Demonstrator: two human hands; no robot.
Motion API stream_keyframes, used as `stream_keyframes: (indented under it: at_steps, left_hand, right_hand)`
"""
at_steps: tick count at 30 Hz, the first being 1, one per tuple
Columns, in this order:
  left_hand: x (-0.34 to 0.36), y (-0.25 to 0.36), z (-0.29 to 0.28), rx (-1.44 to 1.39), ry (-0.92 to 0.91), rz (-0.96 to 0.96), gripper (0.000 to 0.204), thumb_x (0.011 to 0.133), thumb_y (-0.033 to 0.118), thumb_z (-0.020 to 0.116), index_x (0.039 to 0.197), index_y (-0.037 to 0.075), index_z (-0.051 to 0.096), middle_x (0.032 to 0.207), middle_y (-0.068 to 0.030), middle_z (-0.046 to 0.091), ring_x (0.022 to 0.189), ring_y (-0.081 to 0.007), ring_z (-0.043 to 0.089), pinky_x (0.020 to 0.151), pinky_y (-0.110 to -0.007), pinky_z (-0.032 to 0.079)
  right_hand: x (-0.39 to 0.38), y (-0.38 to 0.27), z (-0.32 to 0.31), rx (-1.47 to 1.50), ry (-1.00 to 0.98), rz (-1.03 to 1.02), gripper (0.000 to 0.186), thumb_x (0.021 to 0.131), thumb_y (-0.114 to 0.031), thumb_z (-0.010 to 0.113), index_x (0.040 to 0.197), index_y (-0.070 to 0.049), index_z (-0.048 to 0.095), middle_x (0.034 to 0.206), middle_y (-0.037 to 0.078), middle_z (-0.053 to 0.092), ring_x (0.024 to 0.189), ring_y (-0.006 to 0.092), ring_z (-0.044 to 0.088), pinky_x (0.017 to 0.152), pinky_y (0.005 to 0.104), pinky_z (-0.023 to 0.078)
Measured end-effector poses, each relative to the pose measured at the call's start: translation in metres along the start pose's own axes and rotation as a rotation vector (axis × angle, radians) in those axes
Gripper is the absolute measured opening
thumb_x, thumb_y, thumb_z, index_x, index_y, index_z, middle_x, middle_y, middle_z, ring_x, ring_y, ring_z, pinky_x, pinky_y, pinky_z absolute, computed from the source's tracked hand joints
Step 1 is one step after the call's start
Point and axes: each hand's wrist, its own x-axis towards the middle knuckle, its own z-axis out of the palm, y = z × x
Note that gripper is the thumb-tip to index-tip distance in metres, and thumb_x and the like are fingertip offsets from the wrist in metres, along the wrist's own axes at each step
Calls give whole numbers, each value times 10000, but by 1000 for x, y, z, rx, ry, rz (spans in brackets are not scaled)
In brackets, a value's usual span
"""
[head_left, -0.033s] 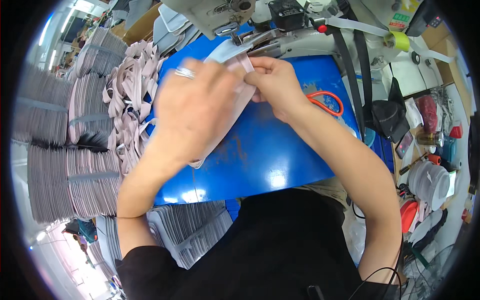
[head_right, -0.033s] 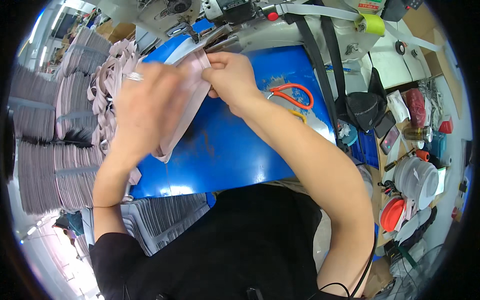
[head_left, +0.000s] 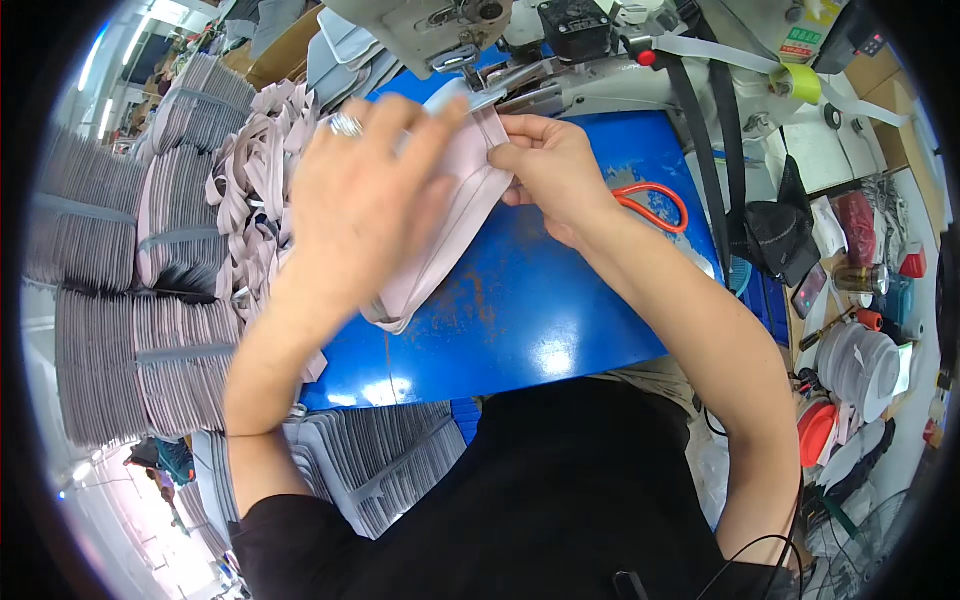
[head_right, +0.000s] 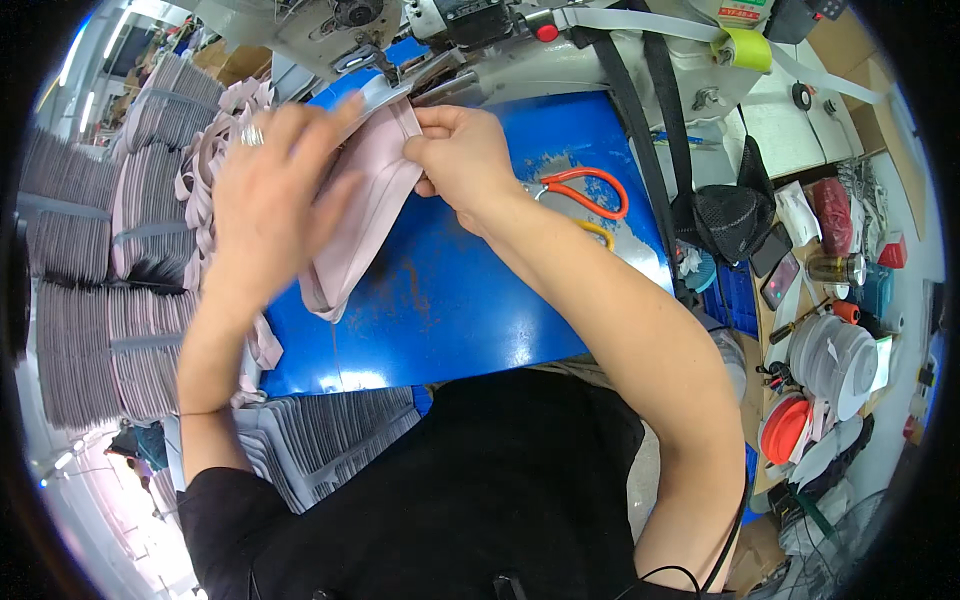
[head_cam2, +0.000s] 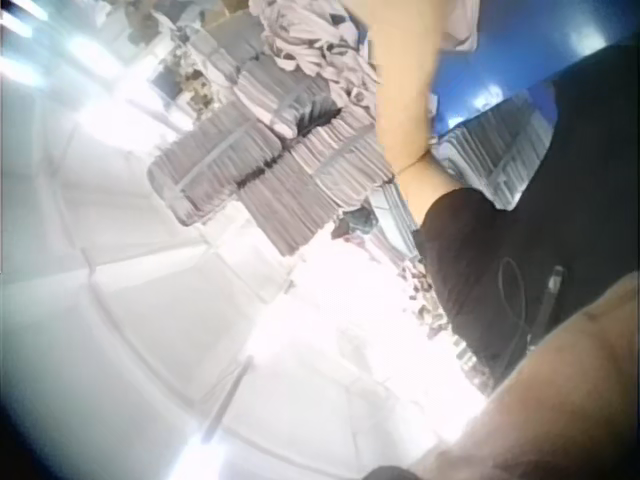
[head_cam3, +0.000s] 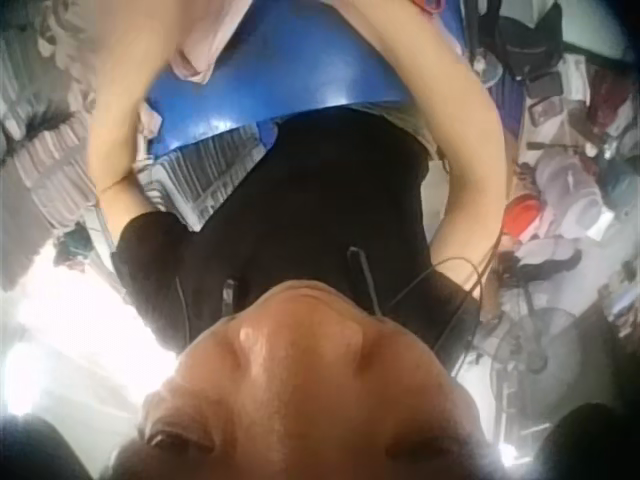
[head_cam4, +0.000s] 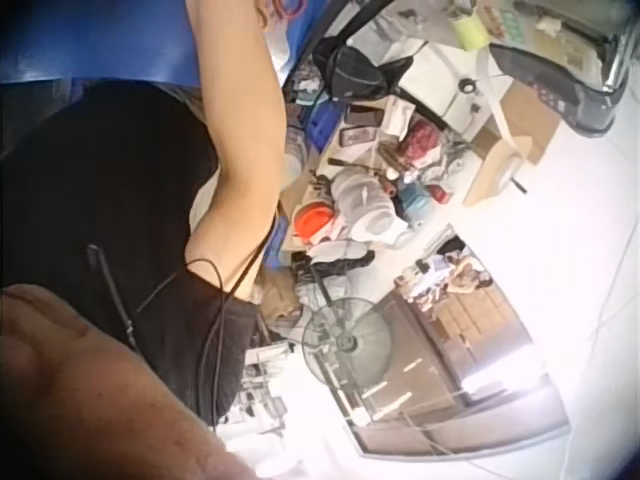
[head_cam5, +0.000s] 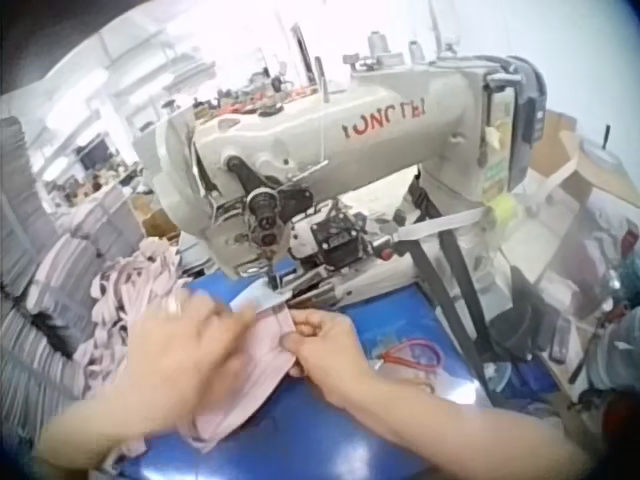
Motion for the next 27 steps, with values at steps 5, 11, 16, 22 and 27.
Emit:
stream_keyframes:
  at_steps: [5, 11, 16, 22, 27]
  left_hand:
    - [3, -64, 11, 56, -411, 176, 681, 845, 94, 670, 1500, 247, 569, 922, -87, 613, 730, -275, 694, 640, -407, 573]
    - [20, -69, -7, 179, -455, 351, 619, 857, 114, 662, 1466, 217, 622, 970, -106, 643, 698, -263, 709, 631, -371, 578]
    - [29, -61, -7, 247, -428, 341, 549, 873, 143, 659, 1421, 174, 662, 977, -96, 649, 685, -229, 705, 618, -340, 573]
    - [26, -39, 1, 305, -433, 235, 508, 872, 151, 658, 1379, 127, 679, 937, -77, 645, 670, -204, 700, 592, -333, 563]
    - [21, -15, 6, 340, -458, 104, 514, 867, 142, 656, 1379, 107, 673, 889, -67, 633, 638, -206, 689, 534, -320, 537]
  right_hand:
    - [4, 4, -1, 39, 5, -12, 336, 879, -61, 727, 1214, -28, 733, 899, -16, 697, 719, 57, 590, 577, 232, 456]
    - [-4, 3, 0, 88, -20, -3, 310, 901, -58, 744, 1208, -13, 735, 895, -20, 687, 700, 49, 577, 563, 228, 459]
    - [10, 1, 7, 177, 27, -24, 286, 903, -45, 734, 1174, 48, 739, 871, 44, 719, 666, 78, 587, 564, 241, 475]
    - [18, 11, 2, 163, 26, -25, 258, 951, -129, 766, 1182, -18, 747, 937, 21, 748, 756, 69, 660, 614, 236, 529]
    - [16, 11, 5, 226, -2, -44, 263, 968, -118, 742, 1202, 3, 737, 993, 47, 757, 807, 101, 694, 690, 282, 594]
